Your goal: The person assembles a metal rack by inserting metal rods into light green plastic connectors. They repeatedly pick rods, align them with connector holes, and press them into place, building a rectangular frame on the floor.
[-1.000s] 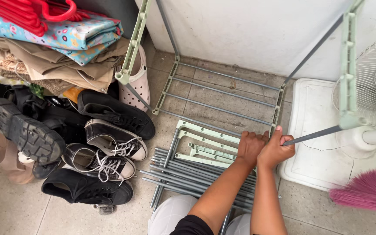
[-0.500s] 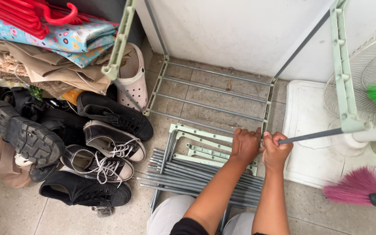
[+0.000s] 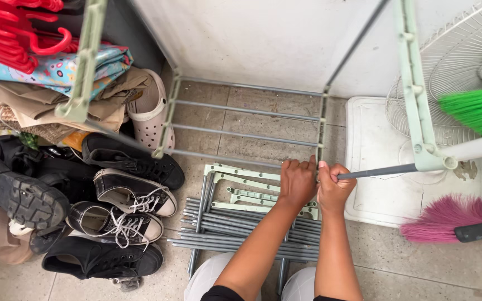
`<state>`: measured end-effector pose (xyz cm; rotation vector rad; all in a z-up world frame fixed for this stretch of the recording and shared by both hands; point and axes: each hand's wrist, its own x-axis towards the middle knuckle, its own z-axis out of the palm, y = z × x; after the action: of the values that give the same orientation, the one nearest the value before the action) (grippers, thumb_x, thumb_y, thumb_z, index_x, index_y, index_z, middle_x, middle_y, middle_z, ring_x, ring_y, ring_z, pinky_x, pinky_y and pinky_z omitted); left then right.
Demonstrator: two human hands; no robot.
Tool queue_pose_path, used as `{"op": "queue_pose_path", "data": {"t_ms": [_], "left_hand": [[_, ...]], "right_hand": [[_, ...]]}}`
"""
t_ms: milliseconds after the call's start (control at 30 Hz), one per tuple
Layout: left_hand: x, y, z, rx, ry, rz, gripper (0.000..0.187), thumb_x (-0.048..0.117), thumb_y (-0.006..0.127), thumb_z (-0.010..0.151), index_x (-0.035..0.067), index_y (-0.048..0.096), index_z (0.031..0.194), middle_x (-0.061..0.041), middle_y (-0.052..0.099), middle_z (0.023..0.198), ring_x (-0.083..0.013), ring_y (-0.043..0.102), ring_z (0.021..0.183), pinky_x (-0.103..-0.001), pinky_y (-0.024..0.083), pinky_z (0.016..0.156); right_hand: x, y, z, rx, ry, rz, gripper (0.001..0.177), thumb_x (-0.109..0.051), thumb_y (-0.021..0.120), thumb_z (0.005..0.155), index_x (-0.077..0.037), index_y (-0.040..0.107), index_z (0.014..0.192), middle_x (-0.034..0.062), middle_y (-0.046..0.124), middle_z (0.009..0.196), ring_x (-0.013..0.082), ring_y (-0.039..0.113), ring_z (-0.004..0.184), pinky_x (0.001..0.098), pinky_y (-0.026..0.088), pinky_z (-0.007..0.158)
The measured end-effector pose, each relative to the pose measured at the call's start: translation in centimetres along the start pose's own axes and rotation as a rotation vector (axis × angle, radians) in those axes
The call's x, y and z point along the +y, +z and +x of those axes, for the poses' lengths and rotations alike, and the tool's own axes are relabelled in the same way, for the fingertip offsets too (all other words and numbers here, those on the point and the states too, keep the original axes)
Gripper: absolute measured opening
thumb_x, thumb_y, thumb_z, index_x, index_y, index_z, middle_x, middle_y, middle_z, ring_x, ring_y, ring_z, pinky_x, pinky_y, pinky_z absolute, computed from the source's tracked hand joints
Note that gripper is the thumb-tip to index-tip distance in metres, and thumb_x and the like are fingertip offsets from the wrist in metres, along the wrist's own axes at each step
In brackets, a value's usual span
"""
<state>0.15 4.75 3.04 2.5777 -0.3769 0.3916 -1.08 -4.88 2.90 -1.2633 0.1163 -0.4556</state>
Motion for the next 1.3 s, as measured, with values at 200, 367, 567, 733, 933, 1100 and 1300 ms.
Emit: {"op": "queue_pose_path", "data": {"t_ms": [200, 367, 567, 733, 933, 1100, 1300], "left_hand": [[0.1, -1.5, -0.9, -0.034, -0.031, 0.011, 0.065, 0.029, 0.080, 0.066, -0.002, 0.071, 0.122, -0.009, 0.072, 0.078, -0.0259, 0.064, 0.073, -0.040, 0.042, 0.082], [0.2, -1.9, -1.2, -0.096, -0.034, 0.012, 0.064, 0.030, 0.080, 0.070, 0.000, 0.071, 0.125, -0.009, 0.072, 0.079, -0.0254, 0.064, 0.074, -0.040, 0.042, 0.082], [-1.0, -0.5, -1.6, -0.128, 0.005, 0.187, 0.044, 0.017, 0.064, 0.087, -0.001, 0.069, 0.126, -0.007, 0.072, 0.084, -0.0221, 0.066, 0.080, -0.039, 0.043, 0.086], [-1.3, 0.2, -2.5, -0.247, 0.013, 0.134, 0.047, 0.017, 0.060, 0.086, -0.003, 0.066, 0.128, -0.010, 0.072, 0.082, -0.0248, 0.066, 0.077, -0.041, 0.042, 0.080], [-0.7, -0.9, -3.9, -0.160, -0.012, 0.032, 0.048, 0.019, 0.069, 0.081, -0.001, 0.069, 0.126, -0.008, 0.072, 0.083, -0.0247, 0.065, 0.078, -0.040, 0.042, 0.083], [-0.4, -2.6, -2.6, -0.128, -0.013, -0.085, 0.066, 0.035, 0.082, 0.064, -0.004, 0.071, 0.116, -0.010, 0.072, 0.077, -0.0266, 0.065, 0.072, -0.041, 0.043, 0.079], [-0.4, -3.1, -2.9, -0.157, -0.015, -0.092, 0.062, 0.040, 0.082, 0.068, -0.002, 0.074, 0.113, -0.011, 0.070, 0.071, -0.0260, 0.065, 0.067, -0.041, 0.043, 0.076]], "right_hand": [[-1.2, 1.1, -0.3, -0.021, 0.096, -0.001, 0.051, 0.008, 0.068, 0.093, -0.014, 0.032, 0.064, -0.0058, 0.040, 0.058, 0.0040, 0.036, 0.052, 0.0249, 0.026, 0.045], [-2.4, 1.8, -0.5, 0.002, 0.067, 0.040, 0.051, 0.004, 0.071, 0.095, -0.014, 0.033, 0.067, -0.0055, 0.039, 0.061, 0.0039, 0.033, 0.054, 0.0250, 0.027, 0.049], [-1.6, 4.5, -1.9, 0.298, 0.017, -0.070, 0.028, -0.009, 0.065, 0.102, -0.012, 0.042, 0.087, -0.0057, 0.043, 0.072, 0.0044, 0.038, 0.060, 0.0246, 0.029, 0.052], [-0.3, 5.2, -2.3, 0.383, -0.106, -0.170, 0.035, -0.010, 0.068, 0.106, -0.011, 0.039, 0.086, -0.0055, 0.041, 0.076, 0.0042, 0.036, 0.068, 0.0251, 0.031, 0.059], [-0.5, 2.5, -1.8, 0.251, 0.181, -0.094, 0.051, -0.008, 0.069, 0.099, -0.014, 0.031, 0.064, -0.0045, 0.035, 0.055, 0.0057, 0.030, 0.046, 0.0267, 0.021, 0.042], [-1.5, -0.9, -0.3, -0.263, 0.286, 0.221, 0.050, 0.003, 0.068, 0.095, -0.016, 0.031, 0.067, -0.0066, 0.036, 0.059, 0.0034, 0.027, 0.050, 0.0259, 0.022, 0.047], [-1.8, -2.3, 0.4, -0.433, 0.385, 0.301, 0.047, 0.002, 0.066, 0.094, -0.015, 0.033, 0.067, -0.0057, 0.036, 0.058, 0.0054, 0.029, 0.050, 0.0262, 0.024, 0.047]]}}
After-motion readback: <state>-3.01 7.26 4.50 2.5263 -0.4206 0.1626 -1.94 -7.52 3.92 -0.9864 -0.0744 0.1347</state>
